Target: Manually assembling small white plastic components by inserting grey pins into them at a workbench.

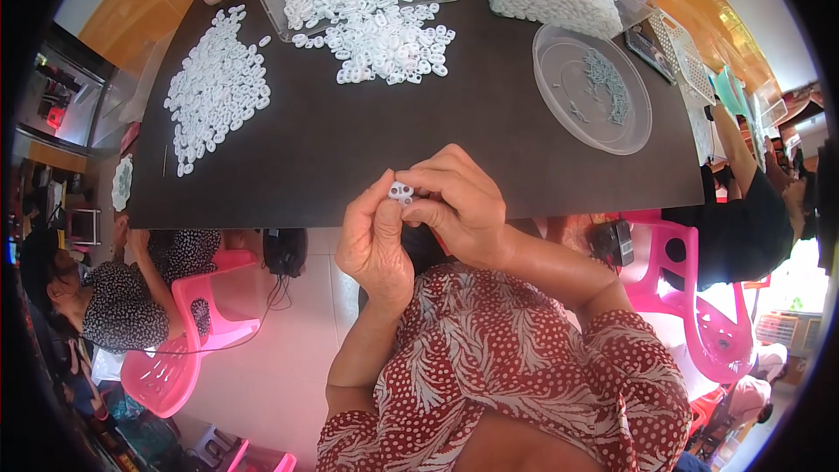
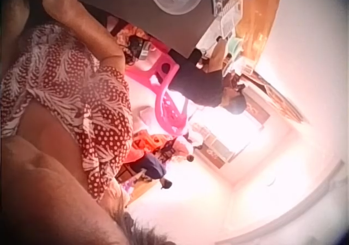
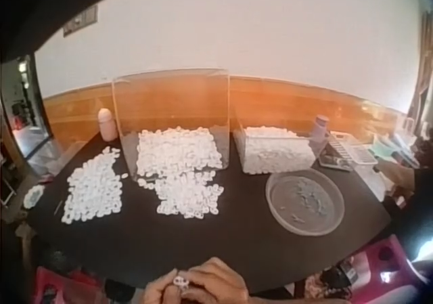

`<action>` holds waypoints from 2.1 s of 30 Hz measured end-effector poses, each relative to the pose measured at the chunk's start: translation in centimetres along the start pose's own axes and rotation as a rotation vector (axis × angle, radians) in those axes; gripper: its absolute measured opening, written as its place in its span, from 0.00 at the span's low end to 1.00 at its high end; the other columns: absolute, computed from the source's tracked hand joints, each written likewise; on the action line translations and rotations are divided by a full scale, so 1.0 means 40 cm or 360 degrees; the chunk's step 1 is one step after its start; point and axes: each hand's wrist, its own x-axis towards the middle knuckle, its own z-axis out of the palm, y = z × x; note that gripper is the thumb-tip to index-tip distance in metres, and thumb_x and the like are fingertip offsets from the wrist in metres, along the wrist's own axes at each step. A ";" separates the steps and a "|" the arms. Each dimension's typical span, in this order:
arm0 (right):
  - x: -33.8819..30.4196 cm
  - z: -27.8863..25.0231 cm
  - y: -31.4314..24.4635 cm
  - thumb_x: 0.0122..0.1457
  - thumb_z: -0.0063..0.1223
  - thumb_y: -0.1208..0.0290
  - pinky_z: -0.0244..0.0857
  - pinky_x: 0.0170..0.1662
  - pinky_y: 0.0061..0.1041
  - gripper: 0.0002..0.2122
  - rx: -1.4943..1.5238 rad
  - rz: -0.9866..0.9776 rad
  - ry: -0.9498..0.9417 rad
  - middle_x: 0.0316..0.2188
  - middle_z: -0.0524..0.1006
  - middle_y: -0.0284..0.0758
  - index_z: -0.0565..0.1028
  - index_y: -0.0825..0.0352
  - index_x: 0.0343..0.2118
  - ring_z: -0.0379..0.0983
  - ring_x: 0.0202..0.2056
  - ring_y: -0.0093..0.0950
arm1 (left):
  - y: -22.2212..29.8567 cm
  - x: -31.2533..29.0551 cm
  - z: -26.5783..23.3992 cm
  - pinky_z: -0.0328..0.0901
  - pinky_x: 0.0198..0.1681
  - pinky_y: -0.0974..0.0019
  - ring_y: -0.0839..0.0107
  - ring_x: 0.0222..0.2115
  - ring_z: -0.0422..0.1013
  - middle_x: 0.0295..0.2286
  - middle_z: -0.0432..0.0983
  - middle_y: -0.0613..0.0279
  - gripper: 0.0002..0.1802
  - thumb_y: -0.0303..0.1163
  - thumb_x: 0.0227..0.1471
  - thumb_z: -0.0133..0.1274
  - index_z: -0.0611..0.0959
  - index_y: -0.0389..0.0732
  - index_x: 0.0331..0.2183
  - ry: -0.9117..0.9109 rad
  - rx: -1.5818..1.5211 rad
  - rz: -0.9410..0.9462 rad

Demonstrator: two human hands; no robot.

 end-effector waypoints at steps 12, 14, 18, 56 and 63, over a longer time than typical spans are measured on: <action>-0.008 0.015 0.012 0.40 0.63 0.78 0.64 0.28 0.26 0.17 -0.0147 -0.0261 0.0122 0.29 0.75 0.38 0.74 0.72 0.35 0.68 0.27 0.32 | -0.014 -0.007 0.010 0.65 0.34 0.77 0.81 0.29 0.67 0.33 0.73 0.62 0.11 0.26 0.56 0.49 0.77 0.31 0.40 0.0040 -0.0089 0.0105; -0.011 0.015 0.013 0.39 0.64 0.78 0.64 0.27 0.25 0.17 -0.0166 -0.0272 0.0124 0.29 0.74 0.38 0.74 0.72 0.35 0.68 0.27 0.32 | -0.014 -0.009 0.011 0.65 0.34 0.78 0.81 0.29 0.66 0.33 0.73 0.62 0.11 0.26 0.56 0.49 0.77 0.31 0.40 0.0041 -0.0127 0.0095; -0.018 0.019 0.018 0.44 0.61 0.78 0.65 0.30 0.26 0.15 -0.0126 -0.0241 0.0099 0.31 0.75 0.41 0.74 0.74 0.37 0.69 0.29 0.34 | -0.019 -0.008 0.009 0.65 0.34 0.78 0.81 0.30 0.66 0.33 0.72 0.63 0.11 0.26 0.57 0.48 0.77 0.31 0.40 0.0051 -0.0051 0.0133; -0.032 0.057 0.030 0.57 0.52 0.69 0.63 0.29 0.26 0.11 -0.0129 -0.0284 0.0197 0.29 0.73 0.40 0.69 0.72 0.36 0.67 0.27 0.32 | -0.033 -0.028 0.020 0.63 0.39 0.74 0.80 0.33 0.65 0.32 0.70 0.65 0.10 0.31 0.60 0.44 0.74 0.34 0.37 0.0108 -0.0118 0.0077; -0.037 0.064 0.050 0.57 0.52 0.70 0.62 0.27 0.26 0.10 -0.0123 -0.0287 0.0222 0.28 0.72 0.40 0.69 0.71 0.36 0.66 0.26 0.31 | -0.061 -0.020 0.017 0.61 0.34 0.76 0.80 0.30 0.63 0.30 0.68 0.65 0.10 0.30 0.59 0.45 0.74 0.34 0.37 0.0141 0.0079 0.0158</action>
